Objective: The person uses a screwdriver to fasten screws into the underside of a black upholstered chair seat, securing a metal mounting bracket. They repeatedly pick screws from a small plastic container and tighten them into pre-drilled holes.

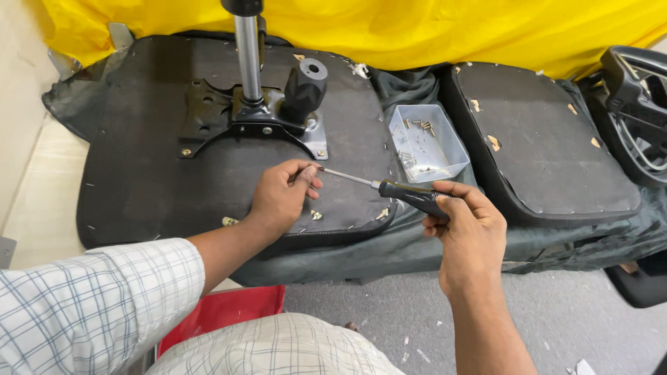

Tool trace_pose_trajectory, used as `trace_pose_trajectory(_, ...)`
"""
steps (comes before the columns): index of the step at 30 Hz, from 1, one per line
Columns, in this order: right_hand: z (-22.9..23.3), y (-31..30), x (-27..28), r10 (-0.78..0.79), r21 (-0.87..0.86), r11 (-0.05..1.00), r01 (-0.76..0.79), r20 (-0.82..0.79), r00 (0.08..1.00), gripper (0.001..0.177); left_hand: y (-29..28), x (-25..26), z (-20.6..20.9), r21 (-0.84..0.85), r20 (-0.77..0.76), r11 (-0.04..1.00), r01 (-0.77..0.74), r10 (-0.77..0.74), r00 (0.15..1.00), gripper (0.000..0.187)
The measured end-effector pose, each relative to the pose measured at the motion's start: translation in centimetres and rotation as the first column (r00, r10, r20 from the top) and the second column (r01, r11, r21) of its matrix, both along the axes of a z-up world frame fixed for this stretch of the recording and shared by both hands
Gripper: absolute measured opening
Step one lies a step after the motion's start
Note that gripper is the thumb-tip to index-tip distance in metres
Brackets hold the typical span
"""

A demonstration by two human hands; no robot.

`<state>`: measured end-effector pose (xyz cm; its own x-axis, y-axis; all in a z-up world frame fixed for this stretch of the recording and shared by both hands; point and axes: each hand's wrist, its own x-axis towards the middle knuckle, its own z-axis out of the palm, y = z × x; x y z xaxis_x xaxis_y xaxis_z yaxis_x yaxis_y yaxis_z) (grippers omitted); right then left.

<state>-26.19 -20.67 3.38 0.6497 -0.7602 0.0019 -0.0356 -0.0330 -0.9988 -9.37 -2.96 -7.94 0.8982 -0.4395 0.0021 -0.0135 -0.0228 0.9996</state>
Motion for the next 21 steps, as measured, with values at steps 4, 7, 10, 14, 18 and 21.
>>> trace_pose_trajectory(4, 0.3, -4.1, 0.2, 0.008, -0.031, 0.999, -0.008, 0.002, 1.000, 0.017, -4.4, 0.0, 1.8, 0.122, 0.019, 0.993, 0.001, -0.004, 1.000, 0.023)
trace_pose_trajectory(7, 0.5, -7.4, 0.1, -0.010, -0.034, 0.999, 0.009, -0.029, 1.000, 0.017, -8.8, -0.3, 2.6, 0.153, 0.095, 0.988, 0.017, -0.031, 0.995, 0.023)
trace_pose_trajectory(10, 0.7, -11.0, -0.1, -0.014, -0.053, 0.999, 0.012, -0.034, 0.999, 0.017, -13.3, -0.1, 2.7, 0.208, 0.254, 0.977, -0.039, -0.015, 0.967, 0.024)
trace_pose_trajectory(14, 0.8, -15.2, -0.9, -0.008, -0.072, 0.997, 0.004, -0.058, 0.998, 0.017, -18.5, 1.3, 2.5, 0.349, 0.345, 0.933, -0.086, -0.043, 0.938, 0.022)
trace_pose_trajectory(18, 1.0, -18.5, -1.4, 0.037, -0.061, 0.997, -0.042, -0.082, 0.996, 0.018, -23.6, 3.7, 2.6, 0.565, 0.295, 0.821, -0.086, -0.103, 0.950, 0.023)
trace_pose_trajectory(21, 1.0, -20.0, -1.1, 0.085, -0.058, 0.994, -0.089, -0.072, 0.994, 0.019, -26.4, 5.0, 2.4, 0.636, 0.265, 0.768, -0.081, -0.119, 0.957, 0.024)
